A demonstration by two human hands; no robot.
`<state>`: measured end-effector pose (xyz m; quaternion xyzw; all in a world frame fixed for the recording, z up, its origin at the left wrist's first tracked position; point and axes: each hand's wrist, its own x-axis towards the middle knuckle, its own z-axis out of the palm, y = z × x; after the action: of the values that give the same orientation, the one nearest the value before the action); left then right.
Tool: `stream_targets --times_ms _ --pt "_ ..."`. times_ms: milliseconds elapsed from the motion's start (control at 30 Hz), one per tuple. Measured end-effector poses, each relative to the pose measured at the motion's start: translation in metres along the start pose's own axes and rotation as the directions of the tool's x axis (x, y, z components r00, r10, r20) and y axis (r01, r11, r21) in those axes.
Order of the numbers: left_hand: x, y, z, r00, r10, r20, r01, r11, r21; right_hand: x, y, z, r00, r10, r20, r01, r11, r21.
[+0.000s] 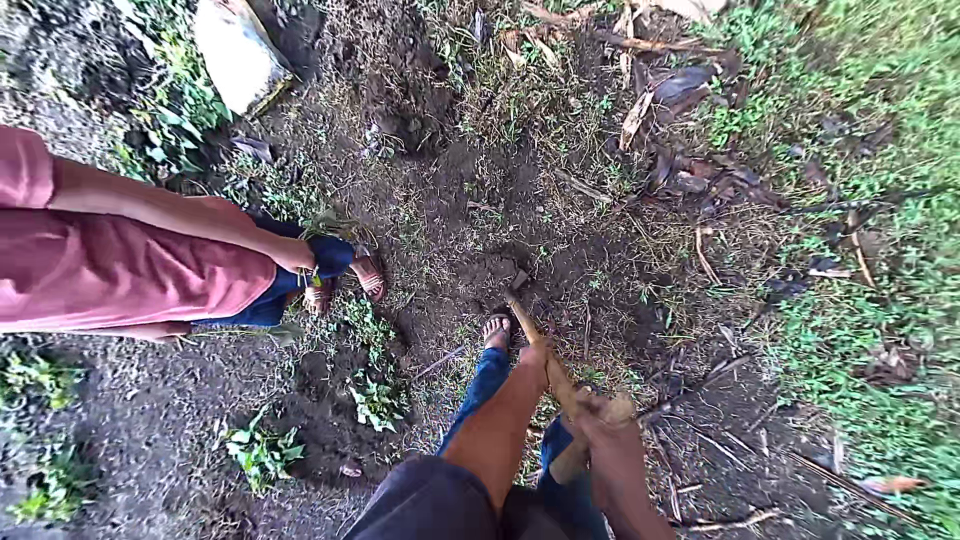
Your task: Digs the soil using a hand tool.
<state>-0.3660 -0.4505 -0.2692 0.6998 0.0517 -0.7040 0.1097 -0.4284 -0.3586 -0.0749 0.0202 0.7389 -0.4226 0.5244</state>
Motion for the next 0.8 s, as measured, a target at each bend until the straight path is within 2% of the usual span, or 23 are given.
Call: stream_targets --times_ms 100,333,467,567,700,800 --pt "-0.028 0.024 -0.02 1.0 0.0 -0.01 0.0 1.0 0.004 -0.034 -0.028 0.034 0.999 -0.037 0.031 0.039 0.998 -0.048" --pt "-0.092 0.029 -0.029 0.999 0.037 -0.006 -0.036 0.999 0.014 -0.096 -0.065 0.033 0.998 -0.066 0.007 0.066 0.998 -0.008" --pt "-0.104 0.046 -0.036 0.995 0.093 0.026 -0.093 0.995 0.021 -0.102 -0.068 0.041 0.996 -0.08 0.039 0.08 0.997 0.006" --pt "-0.098 0.057 -0.036 0.991 0.131 0.002 -0.13 0.986 0.1 -0.097 -0.064 0.039 0.999 -0.047 0.026 0.045 0.997 0.066" --pt "-0.097 0.057 -0.02 0.988 0.145 -0.043 -0.126 0.946 0.299 -0.089 -0.062 0.026 0.999 -0.004 -0.042 0.011 0.985 0.171" --pt "-0.109 0.039 0.0 0.992 0.122 -0.043 -0.101 0.941 0.322 -0.096 -0.073 0.008 0.998 -0.004 -0.067 0.018 0.978 0.21"
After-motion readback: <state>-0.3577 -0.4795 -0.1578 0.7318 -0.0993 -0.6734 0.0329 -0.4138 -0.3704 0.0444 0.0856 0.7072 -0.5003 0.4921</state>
